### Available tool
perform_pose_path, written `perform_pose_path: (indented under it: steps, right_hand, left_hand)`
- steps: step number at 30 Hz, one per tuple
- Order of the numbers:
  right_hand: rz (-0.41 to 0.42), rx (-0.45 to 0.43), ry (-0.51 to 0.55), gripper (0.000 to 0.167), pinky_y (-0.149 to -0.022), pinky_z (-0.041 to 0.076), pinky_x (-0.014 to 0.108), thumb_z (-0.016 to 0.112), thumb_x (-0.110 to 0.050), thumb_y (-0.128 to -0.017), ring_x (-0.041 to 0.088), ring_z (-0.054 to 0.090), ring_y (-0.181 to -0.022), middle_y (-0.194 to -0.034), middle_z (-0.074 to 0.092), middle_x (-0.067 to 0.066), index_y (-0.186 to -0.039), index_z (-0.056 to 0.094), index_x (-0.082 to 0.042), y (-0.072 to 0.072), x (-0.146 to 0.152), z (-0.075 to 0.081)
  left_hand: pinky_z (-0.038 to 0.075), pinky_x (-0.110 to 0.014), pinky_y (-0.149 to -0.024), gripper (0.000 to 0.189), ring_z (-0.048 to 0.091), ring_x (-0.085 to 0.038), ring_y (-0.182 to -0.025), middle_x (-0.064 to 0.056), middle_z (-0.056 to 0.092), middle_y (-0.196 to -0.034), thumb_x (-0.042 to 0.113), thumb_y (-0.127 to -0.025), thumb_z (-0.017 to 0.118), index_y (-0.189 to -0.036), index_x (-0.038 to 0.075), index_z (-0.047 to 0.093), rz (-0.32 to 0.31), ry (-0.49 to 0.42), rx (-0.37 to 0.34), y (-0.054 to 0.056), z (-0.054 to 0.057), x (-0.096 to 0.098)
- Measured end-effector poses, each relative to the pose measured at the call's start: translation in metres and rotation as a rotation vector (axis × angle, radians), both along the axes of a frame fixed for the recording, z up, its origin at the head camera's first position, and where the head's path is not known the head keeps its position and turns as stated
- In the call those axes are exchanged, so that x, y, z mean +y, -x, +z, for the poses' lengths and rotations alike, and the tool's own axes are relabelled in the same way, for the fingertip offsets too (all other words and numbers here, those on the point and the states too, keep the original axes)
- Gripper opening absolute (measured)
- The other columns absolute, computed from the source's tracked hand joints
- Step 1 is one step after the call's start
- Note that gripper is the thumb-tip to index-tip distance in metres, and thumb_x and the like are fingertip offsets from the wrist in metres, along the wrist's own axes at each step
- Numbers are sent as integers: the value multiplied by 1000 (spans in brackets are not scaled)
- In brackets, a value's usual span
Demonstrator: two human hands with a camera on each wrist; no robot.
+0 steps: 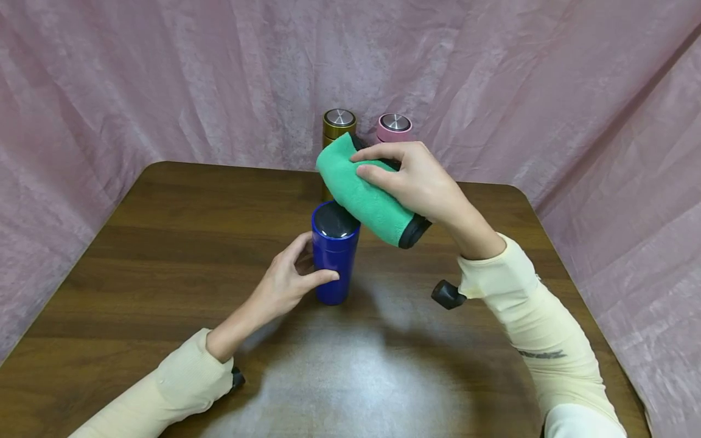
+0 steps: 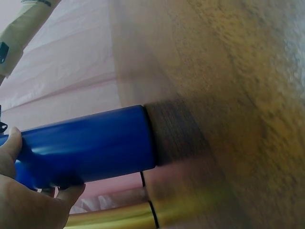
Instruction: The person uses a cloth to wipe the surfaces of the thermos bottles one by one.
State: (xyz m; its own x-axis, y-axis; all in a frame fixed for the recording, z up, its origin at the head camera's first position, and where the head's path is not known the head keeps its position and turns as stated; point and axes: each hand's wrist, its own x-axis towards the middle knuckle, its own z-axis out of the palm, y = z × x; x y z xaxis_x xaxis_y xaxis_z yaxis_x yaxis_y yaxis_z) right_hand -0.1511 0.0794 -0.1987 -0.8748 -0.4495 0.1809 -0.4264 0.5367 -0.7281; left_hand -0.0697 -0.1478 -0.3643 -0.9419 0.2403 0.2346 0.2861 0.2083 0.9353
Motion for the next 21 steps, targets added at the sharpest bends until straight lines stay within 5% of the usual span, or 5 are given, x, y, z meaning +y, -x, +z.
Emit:
perform_pose_path:
  steps: [8,21]
  right_hand:
    - [-18,22,265,43,-82,58,29,74,-16,-97,20,68,-102,-131,66,5,-140,66,-16,-6,16,-17]
    - [61,2,339,46,-85,54,24,71,5,-93,20,64,-105,-129,66,10,-138,64,-3,-7,13,-58]
  left_hand:
    - [51,-41,-105,69,63,-30,-123,-18,66,-130,3,-86,84,-145,-1,49,14,-13,-2,0,-1,1]
    - [51,-40,-106,70,63,-28,-124,-17,65,-132,4,-87,84,-147,0,48,13,-19,-23,-1,-3,2]
